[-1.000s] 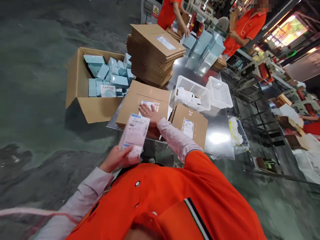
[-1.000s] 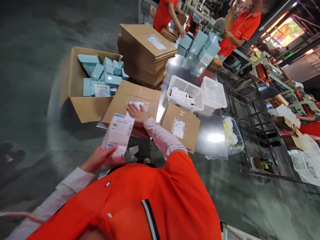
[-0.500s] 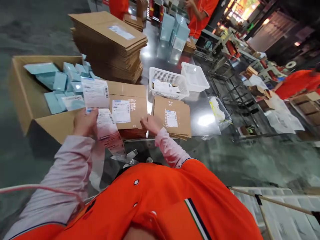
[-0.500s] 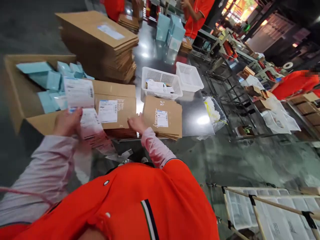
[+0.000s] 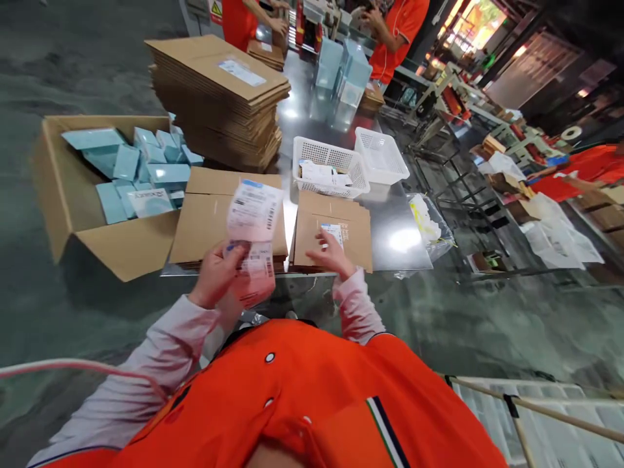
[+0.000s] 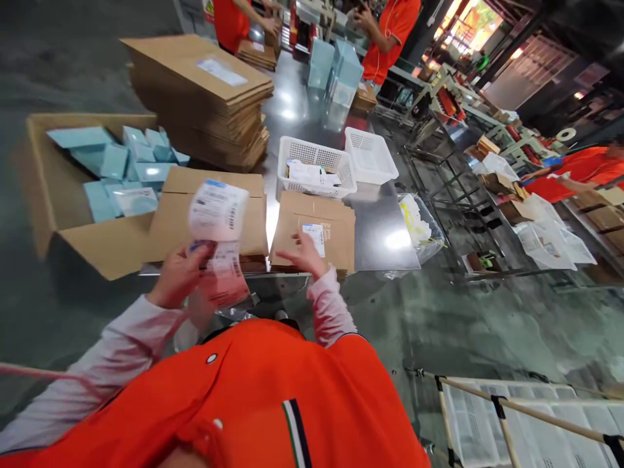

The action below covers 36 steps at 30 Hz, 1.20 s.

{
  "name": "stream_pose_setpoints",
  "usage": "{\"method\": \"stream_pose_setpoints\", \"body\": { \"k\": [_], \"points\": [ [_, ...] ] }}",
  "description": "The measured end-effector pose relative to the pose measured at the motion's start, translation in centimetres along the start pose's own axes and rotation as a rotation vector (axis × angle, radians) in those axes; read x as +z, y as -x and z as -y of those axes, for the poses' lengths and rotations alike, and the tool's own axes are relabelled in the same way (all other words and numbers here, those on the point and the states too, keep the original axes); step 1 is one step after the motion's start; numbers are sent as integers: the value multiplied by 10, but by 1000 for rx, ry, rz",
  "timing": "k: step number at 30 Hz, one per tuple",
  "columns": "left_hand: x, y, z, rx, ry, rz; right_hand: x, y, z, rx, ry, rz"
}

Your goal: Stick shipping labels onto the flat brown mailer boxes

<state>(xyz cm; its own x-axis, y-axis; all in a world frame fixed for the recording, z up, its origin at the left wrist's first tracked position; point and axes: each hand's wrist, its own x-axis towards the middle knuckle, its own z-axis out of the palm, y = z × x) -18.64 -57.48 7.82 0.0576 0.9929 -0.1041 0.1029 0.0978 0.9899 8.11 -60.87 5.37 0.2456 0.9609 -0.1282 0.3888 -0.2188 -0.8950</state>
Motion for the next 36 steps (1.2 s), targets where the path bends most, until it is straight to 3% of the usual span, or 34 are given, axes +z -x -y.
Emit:
{"method": "stream_pose_setpoints", "body": {
  "k": [1, 3, 6, 10, 14, 16, 18, 23, 28, 32, 36],
  "points": [
    [4, 4, 3, -38, -29, 60, 30, 1, 9, -92, -168, 122],
    [6, 9, 3, -84, -63, 173, 81, 7, 22, -185, -384, 138],
    [-2, 10, -4, -85, 39, 154, 119, 17, 30, -231, -395, 170],
    [-12, 10, -6, -138, 115, 0, 110, 10, 43, -267, -271, 285],
    [-4, 14, 9, -80, 30, -146, 92, -8, 69, -396, -8, 328],
    [1, 12, 19, -67, 26, -273, 93, -14, 77, -426, 98, 341],
    [3, 5, 27, -112, 68, -324, 101, -24, 81, -455, 155, 329],
    [-9, -8, 52, -282, 196, -100, 136, -91, 90, -473, 355, 196],
    [-23, 28, 83, -475, 334, 39, 160, -153, 93, -339, 588, 118],
    [-31, 44, 78, -425, 231, 9, 171, -152, 89, -462, 822, 171],
    [-52, 27, 55, -316, 220, -71, 180, -105, 73, -700, 947, 457]
  ]
}}
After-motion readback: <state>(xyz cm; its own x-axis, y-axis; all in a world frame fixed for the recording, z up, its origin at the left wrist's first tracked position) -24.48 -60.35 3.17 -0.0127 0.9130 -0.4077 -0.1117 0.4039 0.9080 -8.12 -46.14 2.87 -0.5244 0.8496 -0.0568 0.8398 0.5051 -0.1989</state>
